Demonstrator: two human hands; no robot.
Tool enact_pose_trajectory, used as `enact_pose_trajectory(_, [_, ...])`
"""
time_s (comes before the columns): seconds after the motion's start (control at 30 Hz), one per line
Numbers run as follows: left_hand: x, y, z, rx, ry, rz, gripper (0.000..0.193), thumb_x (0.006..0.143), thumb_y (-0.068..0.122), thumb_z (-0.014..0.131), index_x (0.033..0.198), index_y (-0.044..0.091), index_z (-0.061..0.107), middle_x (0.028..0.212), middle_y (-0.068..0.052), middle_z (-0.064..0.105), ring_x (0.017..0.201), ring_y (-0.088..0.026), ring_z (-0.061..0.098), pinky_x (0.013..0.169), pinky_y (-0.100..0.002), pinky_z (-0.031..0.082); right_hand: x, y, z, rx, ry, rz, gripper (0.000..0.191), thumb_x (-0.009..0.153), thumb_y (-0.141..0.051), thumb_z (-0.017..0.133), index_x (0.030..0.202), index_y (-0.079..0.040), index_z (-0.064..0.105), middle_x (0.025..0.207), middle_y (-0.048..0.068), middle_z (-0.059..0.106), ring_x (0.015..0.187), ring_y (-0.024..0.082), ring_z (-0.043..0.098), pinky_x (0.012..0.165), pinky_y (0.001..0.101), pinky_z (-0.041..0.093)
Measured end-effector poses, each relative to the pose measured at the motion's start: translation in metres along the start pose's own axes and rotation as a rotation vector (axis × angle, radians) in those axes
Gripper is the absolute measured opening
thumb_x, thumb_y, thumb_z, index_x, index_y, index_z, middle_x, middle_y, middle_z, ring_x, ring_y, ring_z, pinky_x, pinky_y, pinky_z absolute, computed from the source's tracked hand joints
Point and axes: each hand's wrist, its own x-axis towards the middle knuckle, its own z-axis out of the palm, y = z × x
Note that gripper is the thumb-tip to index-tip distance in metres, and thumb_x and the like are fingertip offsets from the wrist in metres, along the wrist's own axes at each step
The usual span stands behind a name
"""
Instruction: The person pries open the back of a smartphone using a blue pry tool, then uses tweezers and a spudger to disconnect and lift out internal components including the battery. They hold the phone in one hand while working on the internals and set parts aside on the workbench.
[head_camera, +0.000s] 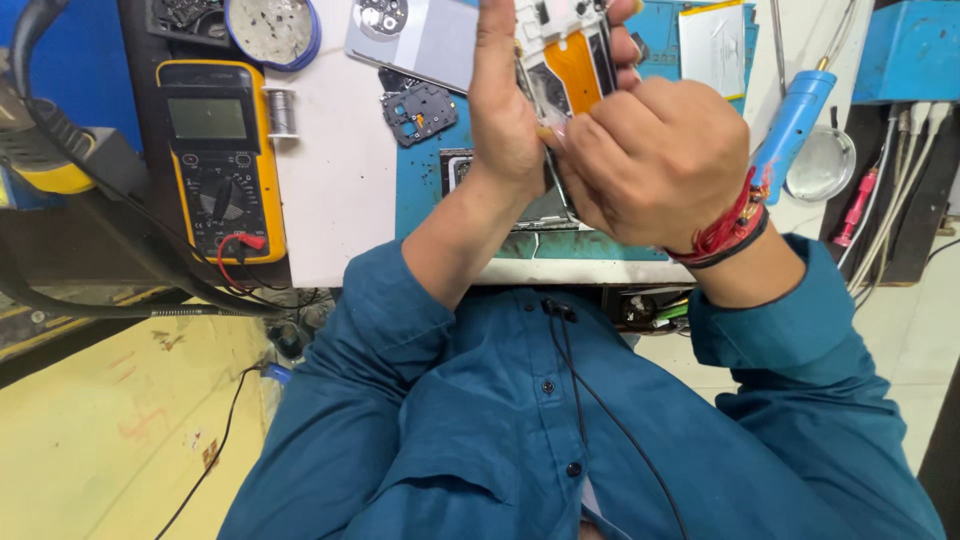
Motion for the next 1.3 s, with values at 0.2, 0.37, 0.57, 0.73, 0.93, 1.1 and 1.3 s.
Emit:
enact_pose_trajectory(0.2, [0.013,0.002,-0.009,-0.043,0.022,-0.029,0.082,0.107,0.066,0.031,0.118,-0.008,0.063,0.104,-0.017,0.071,0.094,-0.028,0.072,0.089,-0.049,0.064,-0.024,-0.004,0.004,0.054,0.176,-0.053,0.014,0.085,-0.008,0.081,0.092,-0.003,0.071,0.081,0.006,0.063,0.069,0.022,0.059,0.058,0.0340,0.044])
enact_pose_trajectory(0.37, [0.015,-0.018,-0.003,-0.076,0.071,-0.061,0.077,0.107,0.065,0.030,0.123,-0.004,0.062,0.110,-0.017,0.071,0.099,-0.028,0.071,0.090,-0.051,0.063,-0.054,-0.010,0.008,0.033,0.218,0.014,0.016,0.086,-0.004,0.082,0.097,-0.005,0.071,0.089,0.005,0.065,0.074,0.026,0.062,0.062,0.0385,0.046])
enact_pose_trajectory(0.57, [0.017,-0.028,0.005,-0.074,-0.073,-0.046,0.077,0.113,0.063,0.032,0.118,-0.006,0.064,0.108,-0.016,0.070,0.097,-0.024,0.070,0.091,-0.046,0.063,-0.092,-0.007,0.020,-0.007,0.292,0.052,0.019,0.089,-0.005,0.082,0.103,-0.009,0.070,0.098,0.001,0.063,0.080,0.026,0.063,0.066,0.0407,0.046])
enact_pose_trajectory(0.73, [0.016,-0.032,0.006,-0.088,-0.068,-0.089,0.078,0.114,0.063,0.028,0.118,-0.007,0.063,0.109,-0.016,0.069,0.097,-0.024,0.070,0.088,-0.046,0.063,-0.109,-0.011,0.017,-0.025,0.267,0.102,0.018,0.094,-0.008,0.083,0.105,-0.011,0.070,0.102,0.001,0.062,0.087,0.025,0.061,0.072,0.0423,0.048])
enact_pose_trajectory(0.93, [0.034,-0.024,0.002,0.100,-0.025,-0.020,0.072,0.108,0.056,0.030,0.119,-0.007,0.062,0.107,-0.022,0.071,0.095,-0.032,0.072,0.083,-0.053,0.065,-0.066,-0.039,-0.020,0.026,0.359,0.080,0.009,0.092,-0.016,0.071,0.092,-0.008,0.070,0.089,0.006,0.060,0.082,0.028,0.062,0.069,0.0441,0.048])
enact_pose_trajectory(1.1, [0.054,0.016,-0.039,0.155,-0.324,-0.034,0.069,0.110,0.054,0.034,0.119,-0.008,0.063,0.108,-0.027,0.071,0.098,-0.033,0.073,0.085,-0.049,0.063,-0.069,-0.059,0.008,0.221,1.095,-0.076,0.018,0.100,-0.015,0.064,0.085,-0.005,0.065,0.080,0.005,0.058,0.073,0.022,0.057,0.061,0.0367,0.042])
enact_pose_trajectory(1.3, [0.036,0.021,-0.048,0.230,-0.275,-0.017,0.068,0.110,0.057,0.036,0.129,-0.003,0.063,0.116,-0.023,0.069,0.112,-0.033,0.072,0.101,-0.054,0.065,-0.117,-0.007,0.013,0.461,0.675,0.878,0.012,0.111,0.000,0.061,0.120,0.005,0.058,0.102,0.013,0.064,0.076,0.017,0.052,0.063,0.0330,0.040])
